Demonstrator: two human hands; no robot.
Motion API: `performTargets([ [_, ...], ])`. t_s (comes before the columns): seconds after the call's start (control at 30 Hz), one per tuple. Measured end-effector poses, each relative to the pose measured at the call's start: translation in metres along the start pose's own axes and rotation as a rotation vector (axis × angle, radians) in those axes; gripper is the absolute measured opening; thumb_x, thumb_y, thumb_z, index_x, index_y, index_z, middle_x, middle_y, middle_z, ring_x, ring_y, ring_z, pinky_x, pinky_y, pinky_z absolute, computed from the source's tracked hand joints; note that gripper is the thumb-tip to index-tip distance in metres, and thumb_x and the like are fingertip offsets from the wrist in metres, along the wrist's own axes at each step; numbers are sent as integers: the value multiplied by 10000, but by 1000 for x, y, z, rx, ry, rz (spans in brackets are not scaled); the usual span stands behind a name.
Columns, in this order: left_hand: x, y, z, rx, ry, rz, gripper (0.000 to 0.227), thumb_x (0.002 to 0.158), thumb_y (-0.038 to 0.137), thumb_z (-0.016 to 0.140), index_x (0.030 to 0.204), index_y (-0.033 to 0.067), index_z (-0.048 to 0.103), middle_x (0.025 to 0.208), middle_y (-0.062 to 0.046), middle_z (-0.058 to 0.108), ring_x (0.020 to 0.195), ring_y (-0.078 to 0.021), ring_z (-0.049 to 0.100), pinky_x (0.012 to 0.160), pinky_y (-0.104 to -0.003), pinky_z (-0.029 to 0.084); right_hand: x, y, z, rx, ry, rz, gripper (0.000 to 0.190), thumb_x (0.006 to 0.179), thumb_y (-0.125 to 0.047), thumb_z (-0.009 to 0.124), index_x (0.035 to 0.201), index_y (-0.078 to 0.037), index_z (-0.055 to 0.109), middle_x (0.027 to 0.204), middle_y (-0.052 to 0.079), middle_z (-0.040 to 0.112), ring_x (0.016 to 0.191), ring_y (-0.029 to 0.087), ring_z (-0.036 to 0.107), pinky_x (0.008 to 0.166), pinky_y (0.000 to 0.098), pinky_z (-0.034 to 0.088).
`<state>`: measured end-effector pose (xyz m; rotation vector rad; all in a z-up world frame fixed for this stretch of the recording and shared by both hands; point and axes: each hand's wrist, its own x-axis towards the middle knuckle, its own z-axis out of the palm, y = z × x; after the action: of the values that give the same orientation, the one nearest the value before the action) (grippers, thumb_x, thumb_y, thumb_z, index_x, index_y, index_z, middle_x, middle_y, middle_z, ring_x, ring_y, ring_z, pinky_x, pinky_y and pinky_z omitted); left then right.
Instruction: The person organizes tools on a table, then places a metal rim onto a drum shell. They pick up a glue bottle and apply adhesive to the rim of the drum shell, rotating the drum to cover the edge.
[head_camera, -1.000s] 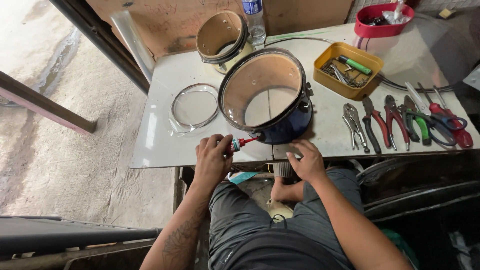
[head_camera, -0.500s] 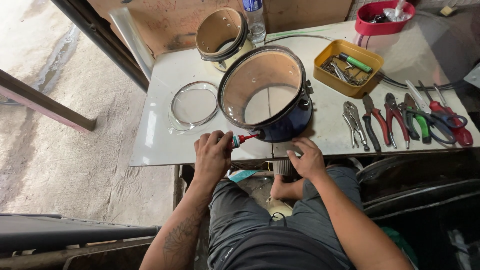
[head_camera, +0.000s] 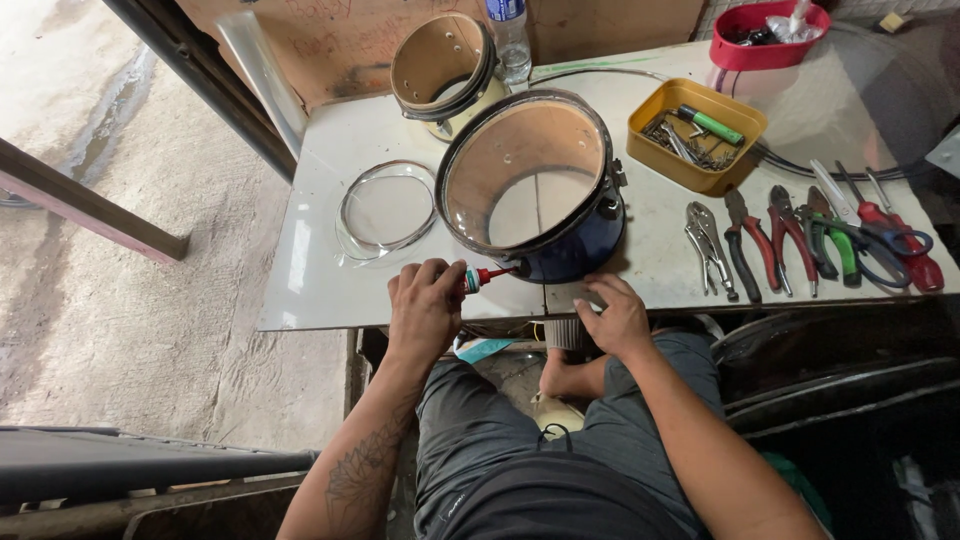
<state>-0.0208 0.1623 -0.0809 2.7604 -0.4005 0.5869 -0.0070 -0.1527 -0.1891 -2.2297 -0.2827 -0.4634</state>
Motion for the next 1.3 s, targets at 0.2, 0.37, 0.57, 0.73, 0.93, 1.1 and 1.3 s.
performTargets([
  [0.2, -2, 7, -5, -128, -151, -203, 577, 751, 236, 828, 1308, 241, 679, 1139, -41, 638, 1111, -342, 607, 944, -502, 489, 3, -3, -2, 31, 13, 9, 269, 912, -258, 773, 1035, -20, 745, 1048, 164, 696, 1016, 404, 690, 860, 508, 592],
  [0.37, -11, 1, 0, -333, -174, -392, 601, 749, 268, 820, 1327, 206, 665, 1186, -95, 655, 1120, -392, 637, 967, -514, 512, 3, -5, -5, 42, 1, 63, 289, 913, -293, 776, 1049, -39, 748, 1043, 159, 698, 1008, 398, 695, 838, 494, 606],
  [0.57, -26, -5, 15, -455, -188, -534, 623, 728, 325, 834, 1323, 227, 678, 1186, -86, 689, 1150, -395, 658, 1001, -498, 520, 10, -27, -6, 49, 32, 18, 229, 935, -252, 740, 1074, -71, 763, 1019, 113, 710, 942, 368, 715, 809, 463, 613],
  [0.73, -37, -8, 26, -440, -221, -580, 644, 714, 404, 845, 1324, 288, 676, 1190, -25, 698, 1162, -321, 674, 1026, -459, 521, 32, -78, -25, 19, 215, -187, 139, 939, -131, 725, 1063, -102, 781, 1005, 59, 704, 856, 290, 717, 798, 411, 594],
  [0.93, -43, 1, 29, -375, -164, -518, 635, 716, 380, 840, 1320, 267, 678, 1194, -27, 688, 1119, -333, 686, 980, -455, 553, 64, -108, -39, 16, 494, -257, 416, 908, -146, 754, 1286, -47, 610, 1163, 100, 466, 892, 266, 497, 826, 394, 467],
  [1.1, -35, 10, 28, -367, -111, -397, 613, 731, 331, 828, 1314, 201, 688, 1150, -78, 686, 1080, -366, 687, 946, -476, 561, 78, -122, -42, 11, 409, -282, 620, 887, -187, 832, 1425, -34, 566, 1393, 236, 303, 1233, 463, 387, 1120, 534, 337],
  [1.3, -31, 10, 34, -356, -103, -355, 593, 723, 313, 836, 1294, 220, 709, 1125, -68, 686, 1045, -358, 688, 925, -471, 567, 75, -123, -39, 13, 292, -146, 640, 893, -230, 831, 1439, -50, 549, 1451, 266, 284, 1260, 523, 403, 1099, 630, 351],
])
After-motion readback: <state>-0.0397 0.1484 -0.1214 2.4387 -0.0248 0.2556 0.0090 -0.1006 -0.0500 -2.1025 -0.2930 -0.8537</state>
